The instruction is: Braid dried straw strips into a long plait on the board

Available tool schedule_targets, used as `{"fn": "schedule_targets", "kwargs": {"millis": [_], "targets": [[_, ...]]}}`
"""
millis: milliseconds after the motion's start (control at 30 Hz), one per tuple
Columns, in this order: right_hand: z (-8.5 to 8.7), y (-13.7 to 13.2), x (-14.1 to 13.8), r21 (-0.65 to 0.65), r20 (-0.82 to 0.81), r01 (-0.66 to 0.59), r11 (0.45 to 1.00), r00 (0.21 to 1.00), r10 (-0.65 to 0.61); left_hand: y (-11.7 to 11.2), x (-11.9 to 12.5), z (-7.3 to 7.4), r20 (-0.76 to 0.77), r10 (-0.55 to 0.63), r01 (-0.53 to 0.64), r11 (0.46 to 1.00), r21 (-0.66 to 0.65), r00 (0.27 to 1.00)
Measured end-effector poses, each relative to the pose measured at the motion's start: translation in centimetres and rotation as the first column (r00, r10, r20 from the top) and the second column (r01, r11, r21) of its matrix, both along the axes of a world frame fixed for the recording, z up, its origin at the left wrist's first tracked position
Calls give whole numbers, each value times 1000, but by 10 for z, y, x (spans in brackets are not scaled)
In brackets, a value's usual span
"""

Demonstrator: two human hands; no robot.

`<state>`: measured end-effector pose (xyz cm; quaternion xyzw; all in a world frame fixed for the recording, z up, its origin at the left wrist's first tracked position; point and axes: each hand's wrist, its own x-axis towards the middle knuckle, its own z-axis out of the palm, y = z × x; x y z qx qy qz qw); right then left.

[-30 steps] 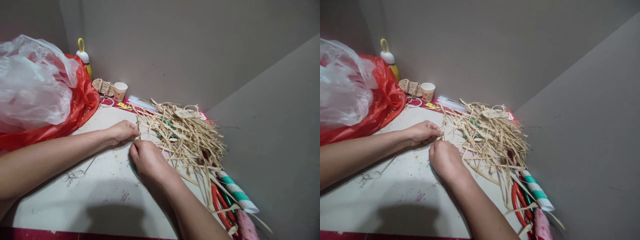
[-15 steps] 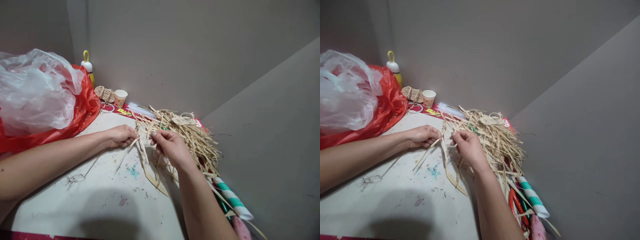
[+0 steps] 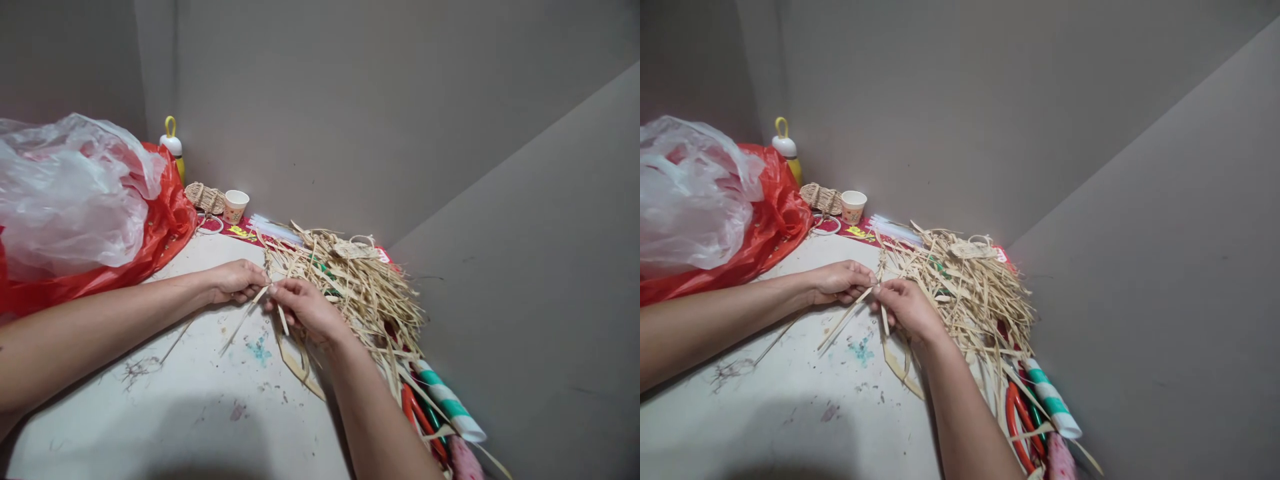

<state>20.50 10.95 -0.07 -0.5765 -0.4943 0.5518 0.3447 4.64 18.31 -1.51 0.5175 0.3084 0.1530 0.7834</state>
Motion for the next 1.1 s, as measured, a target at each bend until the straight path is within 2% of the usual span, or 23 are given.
{"fn": "schedule_targets", "kwargs": {"millis": [200, 467, 667, 867, 1000, 1100], "targets": [[-3, 1, 10, -20, 57, -76, 997, 995, 77, -3, 0, 2, -19, -17, 17, 1000, 23, 1000], [-10, 7, 7, -112, -273, -89, 990, 960, 56, -8, 0, 5, -55, -7, 16, 987, 162, 998], [-12, 11, 4, -210, -317, -106, 972, 948, 35, -6, 0, 6, -113, -28, 59, 957, 283, 993], [-13, 11, 3, -203, -332, -50, 978, 943, -20, -3, -2, 12, -179, -37, 101, 925, 367, 983], [-13, 10, -3, -190, -294, 23, 981, 953, -79, -5, -3, 21, -260, -105, 187, 931, 314, 960], [-14, 8, -9, -185, -264, 73, 980, 957, -122, -8, -3, 27, -283, -127, 201, 947, 250, 951]]}}
